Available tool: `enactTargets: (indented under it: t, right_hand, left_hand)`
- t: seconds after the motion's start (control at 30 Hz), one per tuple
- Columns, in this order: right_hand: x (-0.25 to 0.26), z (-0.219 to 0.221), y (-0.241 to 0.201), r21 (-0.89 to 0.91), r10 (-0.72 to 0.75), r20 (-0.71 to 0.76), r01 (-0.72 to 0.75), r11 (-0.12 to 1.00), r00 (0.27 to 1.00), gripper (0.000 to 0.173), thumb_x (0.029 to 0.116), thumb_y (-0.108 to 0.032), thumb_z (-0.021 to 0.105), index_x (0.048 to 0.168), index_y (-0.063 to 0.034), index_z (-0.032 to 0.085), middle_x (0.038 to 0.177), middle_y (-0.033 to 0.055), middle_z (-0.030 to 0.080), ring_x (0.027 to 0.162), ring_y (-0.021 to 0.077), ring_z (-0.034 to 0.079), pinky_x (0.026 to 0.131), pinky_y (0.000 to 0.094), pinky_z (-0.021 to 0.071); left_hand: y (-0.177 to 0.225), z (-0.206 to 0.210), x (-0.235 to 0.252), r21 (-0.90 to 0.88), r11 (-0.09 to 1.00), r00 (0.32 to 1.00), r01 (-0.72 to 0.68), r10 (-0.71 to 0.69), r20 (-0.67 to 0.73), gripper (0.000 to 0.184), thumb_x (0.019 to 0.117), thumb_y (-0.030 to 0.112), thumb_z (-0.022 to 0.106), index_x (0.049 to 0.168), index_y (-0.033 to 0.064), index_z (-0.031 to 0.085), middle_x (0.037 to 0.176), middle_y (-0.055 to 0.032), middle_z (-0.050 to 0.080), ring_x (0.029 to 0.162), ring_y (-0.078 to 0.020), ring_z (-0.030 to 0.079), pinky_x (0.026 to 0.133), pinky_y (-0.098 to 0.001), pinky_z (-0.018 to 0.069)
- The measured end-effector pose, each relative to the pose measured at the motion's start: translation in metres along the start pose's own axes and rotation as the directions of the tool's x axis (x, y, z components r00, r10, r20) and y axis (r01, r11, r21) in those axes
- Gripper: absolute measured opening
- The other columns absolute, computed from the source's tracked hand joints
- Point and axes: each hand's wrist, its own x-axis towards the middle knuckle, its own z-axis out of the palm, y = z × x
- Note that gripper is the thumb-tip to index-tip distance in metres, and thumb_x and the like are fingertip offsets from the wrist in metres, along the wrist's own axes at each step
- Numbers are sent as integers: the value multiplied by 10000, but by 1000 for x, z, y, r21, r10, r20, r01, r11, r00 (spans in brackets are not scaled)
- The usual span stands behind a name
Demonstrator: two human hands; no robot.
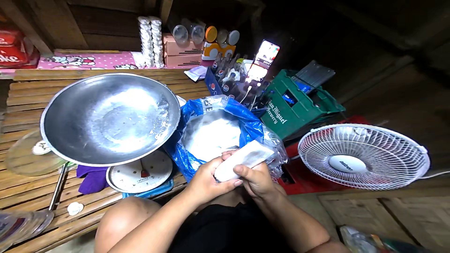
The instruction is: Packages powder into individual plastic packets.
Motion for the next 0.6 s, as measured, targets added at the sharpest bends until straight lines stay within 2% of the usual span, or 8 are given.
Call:
enactTargets:
  t: [0.17,0.23,0.4,0.6]
  right_hand:
    - [2,-3,-2,-40,17,43,-16,999,999,471,778,-94,874,1168,37,644,1092,154,742,1007,219,732,922,392,605]
    - [2,-3,-3,-14,16,76,-15,1000,997,472,788,-128,873,1181,21,659,1126,151,735,1025,218,726,926,391,603]
    - [1,2,-1,41,6,-18,-6,999,1000,435,766,-103,885,1121,8,660,1057,145,753,982,217,740,913,392,608]
    - [-1,0,0,-18,45,105,-43,999,993,527,797,-181,873,1230,10,641,1187,134,720,1059,199,713,941,371,594]
  left_hand:
    - [2,-2,0,28,999,1000,17,-17,2,526,865,333,813,1190,-48,652,1051,-14,744,974,12,692,896,-194,579]
    - [2,-1,0,24,1000,1000,14,-14,-2,475,861,338,818,1126,-23,661,1007,-2,741,935,16,691,862,-195,583]
    - [1,0,-1,48,999,999,16,-17,28,511,859,336,815,1173,-35,658,1020,-2,744,948,22,689,878,-191,578]
    - [1,1,-2,-16,999,999,-47,47,-26,465,871,282,806,1159,-53,661,1020,-5,744,946,22,689,875,-188,583]
